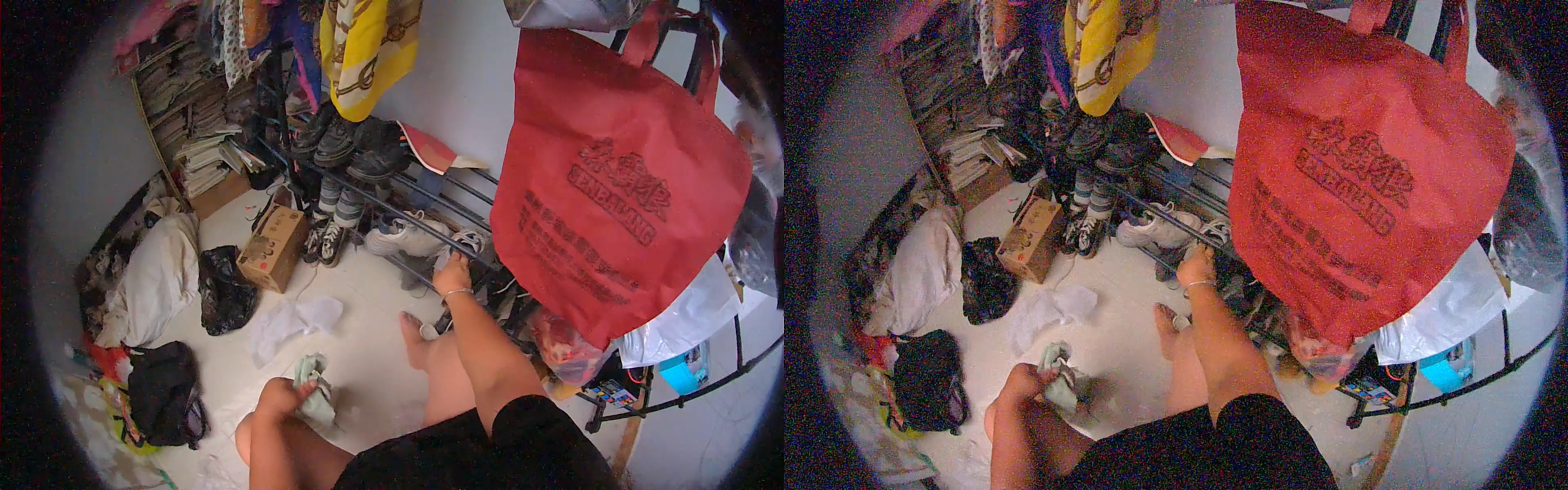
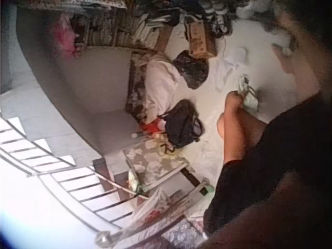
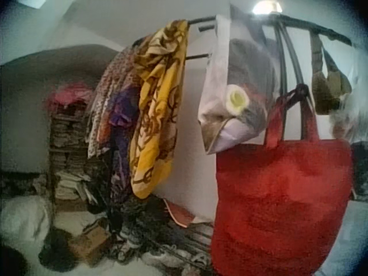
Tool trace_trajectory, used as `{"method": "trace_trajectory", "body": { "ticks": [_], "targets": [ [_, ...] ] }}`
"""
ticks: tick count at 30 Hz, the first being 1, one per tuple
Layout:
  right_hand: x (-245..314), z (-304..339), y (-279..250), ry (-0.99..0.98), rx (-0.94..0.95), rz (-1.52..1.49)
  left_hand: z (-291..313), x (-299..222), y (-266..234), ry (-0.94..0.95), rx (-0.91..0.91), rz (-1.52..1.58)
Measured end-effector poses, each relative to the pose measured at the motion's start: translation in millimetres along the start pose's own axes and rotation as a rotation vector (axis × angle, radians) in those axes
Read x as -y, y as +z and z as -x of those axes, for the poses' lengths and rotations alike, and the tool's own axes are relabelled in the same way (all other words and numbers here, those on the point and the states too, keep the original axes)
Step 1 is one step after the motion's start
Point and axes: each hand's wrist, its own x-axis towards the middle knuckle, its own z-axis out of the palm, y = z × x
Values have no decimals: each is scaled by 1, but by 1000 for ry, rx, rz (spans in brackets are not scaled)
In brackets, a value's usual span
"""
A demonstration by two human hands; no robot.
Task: The person wipes the surfaces and cables of an electronic box using a cloth, then picks up a shoe from a rack and wipes its exterior.
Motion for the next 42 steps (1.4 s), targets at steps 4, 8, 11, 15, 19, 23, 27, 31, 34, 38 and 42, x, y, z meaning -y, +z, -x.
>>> {"method": "trace_trajectory", "body": {
  "ticks": [4,8,11,15,19,23,27,31,34,38,42],
  "targets": [
    [2,-11,-2,41,46,-20,2,-5,-3,-38,28,-20],
    [-6,-17,8,81,-37,24,4,-12,-3,-35,25,1],
    [-4,-17,9,81,13,109,-1,-5,0,-19,5,32],
    [-9,-24,14,99,105,146,-3,-3,0,-62,22,-12],
    [-5,-25,10,59,-9,59,-1,-1,-1,-27,11,-62],
    [-5,-20,13,4,-128,-51,-1,0,-1,-12,18,-38],
    [21,7,13,-123,-95,-115,2,2,-1,45,29,-63],
    [39,32,4,-131,-137,-223,3,-7,-3,64,22,-80],
    [58,58,-20,-180,-60,-252,3,-1,0,73,-33,-1],
    [67,98,-41,-460,-25,-359,-4,7,0,80,-6,78],
    [77,138,-45,-661,158,-482,-6,7,4,312,-206,134]
  ]
}}
